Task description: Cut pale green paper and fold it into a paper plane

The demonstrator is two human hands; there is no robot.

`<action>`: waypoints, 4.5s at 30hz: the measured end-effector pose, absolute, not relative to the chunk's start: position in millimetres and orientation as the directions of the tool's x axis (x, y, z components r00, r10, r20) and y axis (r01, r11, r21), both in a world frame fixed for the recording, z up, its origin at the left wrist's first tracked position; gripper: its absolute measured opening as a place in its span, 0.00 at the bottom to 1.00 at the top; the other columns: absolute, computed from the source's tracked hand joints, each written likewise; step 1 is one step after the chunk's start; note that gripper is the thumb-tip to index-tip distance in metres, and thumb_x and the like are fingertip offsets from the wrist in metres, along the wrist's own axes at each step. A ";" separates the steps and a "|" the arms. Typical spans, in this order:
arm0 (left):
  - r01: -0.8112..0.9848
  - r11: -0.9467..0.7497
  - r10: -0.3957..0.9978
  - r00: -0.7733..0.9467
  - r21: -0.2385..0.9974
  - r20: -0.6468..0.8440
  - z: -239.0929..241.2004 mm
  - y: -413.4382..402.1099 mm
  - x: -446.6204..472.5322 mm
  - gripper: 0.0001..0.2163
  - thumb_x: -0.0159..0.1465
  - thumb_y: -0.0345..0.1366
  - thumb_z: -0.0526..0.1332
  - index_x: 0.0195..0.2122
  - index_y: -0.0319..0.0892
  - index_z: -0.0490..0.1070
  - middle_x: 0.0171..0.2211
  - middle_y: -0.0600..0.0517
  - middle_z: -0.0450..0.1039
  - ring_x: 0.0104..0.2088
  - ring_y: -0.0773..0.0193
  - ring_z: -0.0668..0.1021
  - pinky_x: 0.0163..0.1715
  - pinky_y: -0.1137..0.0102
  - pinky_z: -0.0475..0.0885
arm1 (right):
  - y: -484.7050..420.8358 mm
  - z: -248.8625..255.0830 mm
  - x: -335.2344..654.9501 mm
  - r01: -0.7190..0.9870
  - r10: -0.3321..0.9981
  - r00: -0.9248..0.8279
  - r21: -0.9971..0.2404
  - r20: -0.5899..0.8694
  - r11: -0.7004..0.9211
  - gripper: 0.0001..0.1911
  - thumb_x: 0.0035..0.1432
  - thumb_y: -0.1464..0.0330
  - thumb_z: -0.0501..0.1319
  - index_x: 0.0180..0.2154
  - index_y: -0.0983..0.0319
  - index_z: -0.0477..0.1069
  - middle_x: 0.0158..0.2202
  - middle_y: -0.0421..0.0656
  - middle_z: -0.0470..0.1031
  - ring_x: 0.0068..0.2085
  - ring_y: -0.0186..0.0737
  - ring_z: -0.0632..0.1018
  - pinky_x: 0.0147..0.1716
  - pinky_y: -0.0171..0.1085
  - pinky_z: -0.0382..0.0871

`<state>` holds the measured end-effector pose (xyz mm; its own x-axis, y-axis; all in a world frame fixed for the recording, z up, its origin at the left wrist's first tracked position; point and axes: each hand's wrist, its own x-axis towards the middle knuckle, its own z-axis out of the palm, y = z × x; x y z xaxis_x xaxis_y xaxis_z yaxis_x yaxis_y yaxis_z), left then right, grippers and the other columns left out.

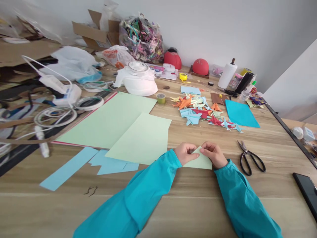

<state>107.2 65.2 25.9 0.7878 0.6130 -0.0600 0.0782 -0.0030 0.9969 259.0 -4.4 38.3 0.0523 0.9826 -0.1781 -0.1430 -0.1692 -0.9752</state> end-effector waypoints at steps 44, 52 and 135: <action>-0.067 0.220 0.747 0.653 0.973 -0.124 31.1 64.9 110.1 0.18 0.40 0.47 0.71 0.22 0.37 0.72 0.17 0.56 0.69 0.20 0.71 0.69 0.20 0.75 0.61 | -4.5 35.3 255.2 -0.274 0.970 0.158 -0.952 -0.183 -0.135 0.19 0.40 0.56 0.70 0.23 0.62 0.68 0.17 0.36 0.69 0.17 0.28 0.67 0.16 0.29 0.57; -0.193 0.242 0.825 0.557 0.951 -0.097 25.8 69.2 112.9 0.16 0.41 0.40 0.72 0.28 0.37 0.73 0.25 0.53 0.74 0.28 0.66 0.75 0.30 0.73 0.69 | -1.0 26.9 258.5 -0.321 0.951 0.264 -0.944 -0.159 -0.069 0.16 0.39 0.59 0.71 0.24 0.62 0.69 0.18 0.37 0.70 0.19 0.31 0.70 0.14 0.29 0.64; -0.117 0.172 0.788 0.612 0.978 -0.065 29.4 54.1 115.2 0.22 0.50 0.56 0.64 0.20 0.38 0.71 0.09 0.55 0.66 0.11 0.70 0.68 0.15 0.74 0.62 | -4.8 31.8 244.0 -0.063 0.983 0.179 -0.996 0.050 0.062 0.15 0.45 0.56 0.68 0.29 0.62 0.74 0.24 0.39 0.74 0.27 0.35 0.72 0.26 0.35 0.69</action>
